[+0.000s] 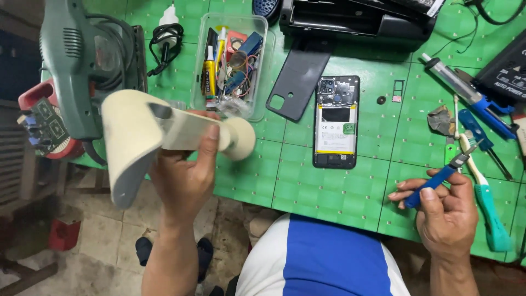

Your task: Disassembling and repairing a smartphone on a workbench using specialized tools.

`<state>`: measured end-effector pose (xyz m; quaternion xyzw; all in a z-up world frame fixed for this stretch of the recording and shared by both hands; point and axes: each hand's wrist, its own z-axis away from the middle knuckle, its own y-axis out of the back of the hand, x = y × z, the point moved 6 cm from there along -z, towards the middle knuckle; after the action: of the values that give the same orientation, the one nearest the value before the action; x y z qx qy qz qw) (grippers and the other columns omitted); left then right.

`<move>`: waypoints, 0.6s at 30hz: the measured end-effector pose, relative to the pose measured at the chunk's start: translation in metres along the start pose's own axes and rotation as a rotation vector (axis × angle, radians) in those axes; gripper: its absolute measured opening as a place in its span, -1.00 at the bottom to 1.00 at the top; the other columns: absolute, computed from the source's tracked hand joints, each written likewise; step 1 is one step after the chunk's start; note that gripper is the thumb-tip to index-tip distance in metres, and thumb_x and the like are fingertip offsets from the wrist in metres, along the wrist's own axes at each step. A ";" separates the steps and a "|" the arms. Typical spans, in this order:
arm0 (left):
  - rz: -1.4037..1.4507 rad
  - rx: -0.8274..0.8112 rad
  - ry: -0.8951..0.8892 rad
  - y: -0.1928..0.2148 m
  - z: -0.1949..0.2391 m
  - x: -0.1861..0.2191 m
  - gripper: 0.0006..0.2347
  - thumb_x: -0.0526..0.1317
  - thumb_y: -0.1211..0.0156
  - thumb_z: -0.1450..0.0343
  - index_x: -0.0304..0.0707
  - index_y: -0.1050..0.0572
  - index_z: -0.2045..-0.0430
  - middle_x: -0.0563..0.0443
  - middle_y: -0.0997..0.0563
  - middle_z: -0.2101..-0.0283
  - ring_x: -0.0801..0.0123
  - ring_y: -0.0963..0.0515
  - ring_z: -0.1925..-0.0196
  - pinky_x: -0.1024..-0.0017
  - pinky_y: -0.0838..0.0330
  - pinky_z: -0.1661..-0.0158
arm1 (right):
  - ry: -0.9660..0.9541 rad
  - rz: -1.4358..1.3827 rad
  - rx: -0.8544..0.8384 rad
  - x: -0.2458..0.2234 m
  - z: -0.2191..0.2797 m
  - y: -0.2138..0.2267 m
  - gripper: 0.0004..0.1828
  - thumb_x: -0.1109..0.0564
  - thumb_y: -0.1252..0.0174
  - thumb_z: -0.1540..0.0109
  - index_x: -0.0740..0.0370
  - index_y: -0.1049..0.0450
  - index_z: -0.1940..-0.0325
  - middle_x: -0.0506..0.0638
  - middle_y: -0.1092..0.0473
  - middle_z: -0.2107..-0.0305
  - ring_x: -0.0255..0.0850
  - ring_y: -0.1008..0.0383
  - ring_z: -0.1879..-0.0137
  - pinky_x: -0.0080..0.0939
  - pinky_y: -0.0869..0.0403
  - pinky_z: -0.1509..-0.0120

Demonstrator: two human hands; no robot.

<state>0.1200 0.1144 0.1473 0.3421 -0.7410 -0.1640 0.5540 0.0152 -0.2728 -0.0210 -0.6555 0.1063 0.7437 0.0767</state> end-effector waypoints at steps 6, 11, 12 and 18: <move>0.127 -0.192 0.059 -0.053 0.018 -0.042 -0.78 -0.24 -0.17 -0.53 -0.33 -0.50 -0.01 -0.05 -0.60 -0.06 0.24 -0.57 -0.19 0.28 -0.24 -0.40 | -0.012 0.027 -0.021 -0.008 -0.002 -0.004 -0.72 0.17 0.11 -0.44 0.40 -0.08 -0.13 0.42 -0.46 0.25 0.20 -0.58 0.32 0.11 -0.60 0.12; 0.202 -0.094 -0.068 -0.064 0.017 -0.048 -0.83 -0.40 -0.29 -0.42 -0.45 -0.58 0.14 -0.20 -0.68 0.04 0.16 -0.69 -0.04 0.25 -0.57 -0.09 | -0.026 0.045 -0.001 -0.007 -0.002 -0.004 -0.73 0.21 0.11 -0.44 0.41 -0.05 -0.13 0.43 -0.46 0.25 0.23 -0.59 0.32 0.05 -0.56 0.23; 0.201 -0.092 -0.066 -0.068 0.021 -0.059 -0.83 -0.40 -0.29 -0.42 -0.45 -0.58 0.14 -0.20 -0.68 0.04 0.16 -0.69 -0.04 0.25 -0.57 -0.09 | -0.026 0.045 -0.003 -0.008 -0.002 -0.003 -0.73 0.21 0.11 -0.44 0.41 -0.05 -0.13 0.43 -0.46 0.25 0.23 -0.59 0.32 0.05 -0.56 0.23; -0.206 -0.056 -0.280 -0.079 0.040 -0.076 -0.70 -0.30 -0.28 -0.38 -0.29 -0.59 -0.01 -0.07 -0.70 0.02 0.16 -0.71 -0.02 0.31 -0.58 0.06 | -0.021 0.052 0.004 -0.005 0.000 -0.005 -0.77 0.27 0.14 -0.45 0.43 -0.03 -0.14 0.46 -0.43 0.23 0.24 -0.55 0.30 0.17 -0.60 0.07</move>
<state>0.1199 0.1047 0.0312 0.3742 -0.7672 -0.2866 0.4350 0.0174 -0.2676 -0.0160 -0.6445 0.1240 0.7522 0.0596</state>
